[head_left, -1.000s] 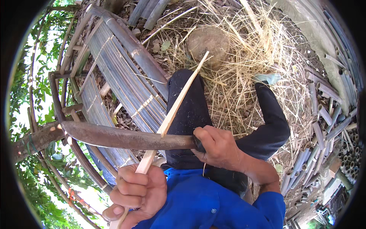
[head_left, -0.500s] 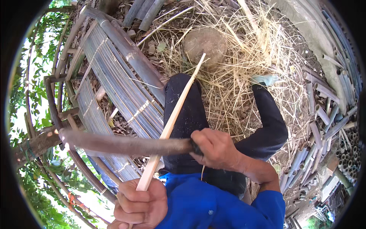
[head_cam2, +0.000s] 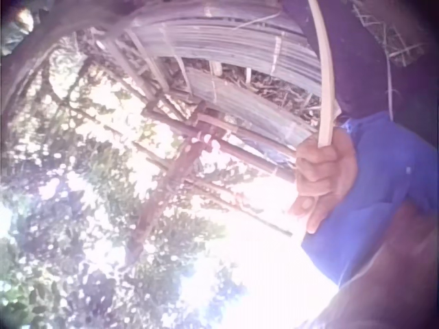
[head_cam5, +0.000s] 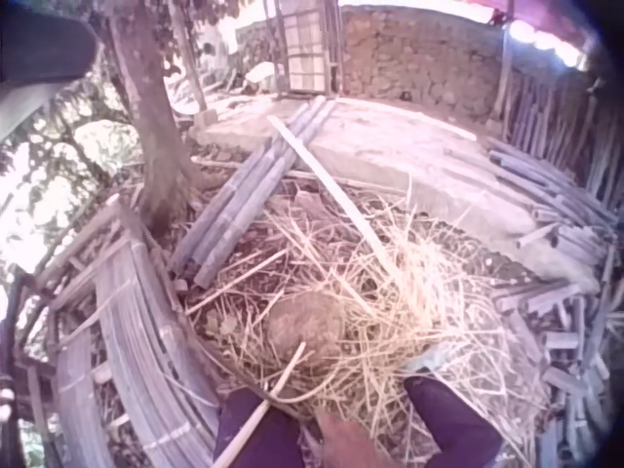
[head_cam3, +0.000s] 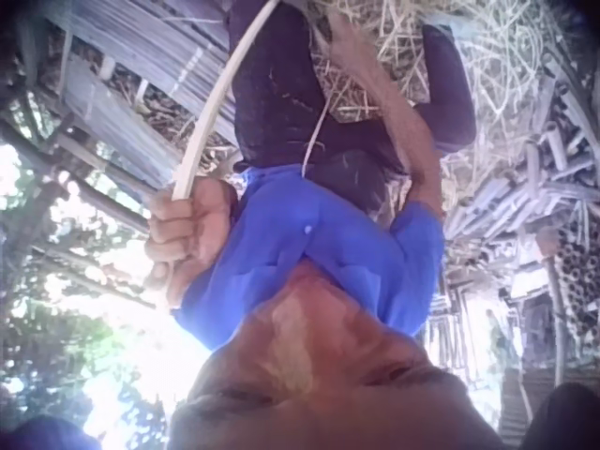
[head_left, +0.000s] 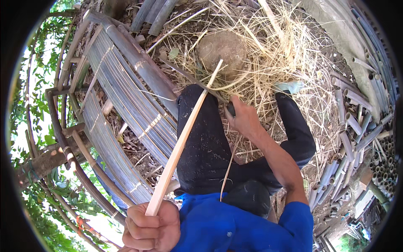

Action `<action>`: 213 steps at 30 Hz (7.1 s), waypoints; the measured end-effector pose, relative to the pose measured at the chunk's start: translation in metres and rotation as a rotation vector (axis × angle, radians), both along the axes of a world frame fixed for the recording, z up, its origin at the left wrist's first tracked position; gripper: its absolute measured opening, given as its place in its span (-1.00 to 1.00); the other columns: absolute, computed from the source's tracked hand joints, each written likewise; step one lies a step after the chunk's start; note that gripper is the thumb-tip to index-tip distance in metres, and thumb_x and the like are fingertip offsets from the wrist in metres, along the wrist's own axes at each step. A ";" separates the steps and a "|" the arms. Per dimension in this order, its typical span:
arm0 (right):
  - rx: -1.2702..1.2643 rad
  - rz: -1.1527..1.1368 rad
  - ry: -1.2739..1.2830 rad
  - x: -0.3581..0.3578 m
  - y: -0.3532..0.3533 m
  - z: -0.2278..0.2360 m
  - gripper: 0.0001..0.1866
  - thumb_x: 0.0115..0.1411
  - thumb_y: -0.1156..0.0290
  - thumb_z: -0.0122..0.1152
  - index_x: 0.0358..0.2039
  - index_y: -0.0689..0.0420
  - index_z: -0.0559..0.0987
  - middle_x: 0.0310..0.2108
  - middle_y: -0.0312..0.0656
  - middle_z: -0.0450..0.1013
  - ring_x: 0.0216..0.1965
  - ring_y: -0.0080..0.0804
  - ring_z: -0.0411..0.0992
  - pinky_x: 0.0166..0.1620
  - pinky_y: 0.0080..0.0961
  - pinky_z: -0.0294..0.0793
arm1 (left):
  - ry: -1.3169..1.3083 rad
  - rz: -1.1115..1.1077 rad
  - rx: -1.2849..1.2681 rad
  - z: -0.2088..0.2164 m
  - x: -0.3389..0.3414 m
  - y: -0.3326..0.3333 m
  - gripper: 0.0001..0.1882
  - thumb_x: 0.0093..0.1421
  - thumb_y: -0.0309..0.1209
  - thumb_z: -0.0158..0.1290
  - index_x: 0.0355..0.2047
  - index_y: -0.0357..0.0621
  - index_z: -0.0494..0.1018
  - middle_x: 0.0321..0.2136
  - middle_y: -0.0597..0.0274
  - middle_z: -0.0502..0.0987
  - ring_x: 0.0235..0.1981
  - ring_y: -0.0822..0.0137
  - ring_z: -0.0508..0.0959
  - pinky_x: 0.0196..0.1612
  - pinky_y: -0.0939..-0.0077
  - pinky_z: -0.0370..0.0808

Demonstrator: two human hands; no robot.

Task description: The person shaves and smooths long bamboo strips using a large blade, then fits them into a bamboo frame.

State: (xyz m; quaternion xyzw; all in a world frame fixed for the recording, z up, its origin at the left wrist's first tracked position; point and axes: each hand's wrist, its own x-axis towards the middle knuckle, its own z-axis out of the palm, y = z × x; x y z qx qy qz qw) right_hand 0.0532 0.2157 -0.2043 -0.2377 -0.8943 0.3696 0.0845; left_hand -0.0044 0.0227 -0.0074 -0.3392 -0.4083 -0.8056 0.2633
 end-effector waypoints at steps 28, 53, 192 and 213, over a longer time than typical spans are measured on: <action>-0.076 -0.097 -0.272 0.010 0.088 -0.176 -0.66 0.36 0.20 0.15 -0.12 0.21 0.32 -0.54 0.21 0.50 -0.50 0.27 0.50 -0.37 0.10 0.50 | 0.054 -0.251 0.157 0.004 -0.021 0.002 -0.64 0.45 0.01 -0.03 -0.37 0.07 0.31 -0.71 0.61 0.01 -0.76 0.62 -0.01 -0.63 0.63 -0.03; -0.073 -0.179 0.325 0.027 0.017 0.063 -0.69 0.23 0.34 0.35 -0.14 0.23 0.50 -0.53 0.08 0.51 -0.52 0.02 0.57 -0.44 -0.23 0.52 | -0.032 -0.551 -0.176 0.069 -0.098 0.070 -0.41 0.40 0.29 -0.15 -0.32 -0.02 0.26 -0.66 0.44 0.21 -0.70 0.56 0.13 -0.67 0.59 0.17; 0.319 -0.196 -0.047 0.091 0.047 0.184 -0.30 0.18 -0.41 0.17 -0.34 0.10 0.66 -0.57 -0.02 0.56 -0.50 -0.01 0.60 -0.34 -0.11 0.59 | -0.790 -1.038 -1.157 -0.012 -0.025 0.028 -0.70 0.44 -0.30 0.06 0.01 -0.26 0.59 -0.64 0.45 0.40 -0.69 0.67 0.30 -0.65 0.67 0.17; 0.144 -0.324 -0.146 0.081 0.068 0.143 -0.25 0.16 -0.45 0.17 -0.40 0.12 0.69 -0.63 -0.13 0.50 -0.59 -0.24 0.49 -0.44 -0.22 0.49 | -0.715 -0.758 -1.171 -0.068 -0.024 -0.005 -0.45 0.48 -0.23 -0.06 0.38 -0.21 0.23 -0.61 0.25 0.53 -0.78 0.69 0.22 -0.76 0.74 0.07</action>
